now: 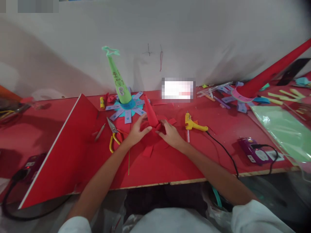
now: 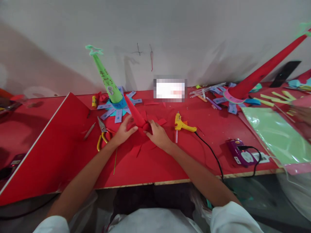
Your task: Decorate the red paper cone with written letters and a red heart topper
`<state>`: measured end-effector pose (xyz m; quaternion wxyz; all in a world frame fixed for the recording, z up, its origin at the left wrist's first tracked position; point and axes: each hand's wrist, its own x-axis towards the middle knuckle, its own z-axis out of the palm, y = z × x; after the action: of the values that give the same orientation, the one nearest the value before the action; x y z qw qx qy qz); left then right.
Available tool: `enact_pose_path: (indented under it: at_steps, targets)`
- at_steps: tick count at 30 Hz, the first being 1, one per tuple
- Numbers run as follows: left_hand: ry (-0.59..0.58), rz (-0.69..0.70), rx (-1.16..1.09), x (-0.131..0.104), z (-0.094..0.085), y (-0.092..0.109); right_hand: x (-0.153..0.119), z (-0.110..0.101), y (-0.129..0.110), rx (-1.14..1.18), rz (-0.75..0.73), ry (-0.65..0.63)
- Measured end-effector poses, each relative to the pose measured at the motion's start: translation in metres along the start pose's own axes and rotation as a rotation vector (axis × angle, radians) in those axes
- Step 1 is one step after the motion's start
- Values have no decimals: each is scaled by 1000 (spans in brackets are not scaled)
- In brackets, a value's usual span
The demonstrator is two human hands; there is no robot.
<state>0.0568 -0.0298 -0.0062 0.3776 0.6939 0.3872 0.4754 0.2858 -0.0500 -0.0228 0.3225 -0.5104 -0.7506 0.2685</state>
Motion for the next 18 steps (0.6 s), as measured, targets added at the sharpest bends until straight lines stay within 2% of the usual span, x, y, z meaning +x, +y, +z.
enact_pose_path:
  at_steps: [2,4,11,16,18]
  targets:
    - [-133,-39,116,-3,5,2,0,1,0,8,-14,8]
    - [-179,-59,199,-5,8,6,0,1,0,23,-21,8]
    - [-44,-66,244,-5,13,6,4,2,-2,106,-95,65]
    - [-92,-133,233,-4,15,-2,3,4,-7,89,-162,147]
    - [-120,-135,157,-3,14,-4,-1,1,-8,105,-191,242]
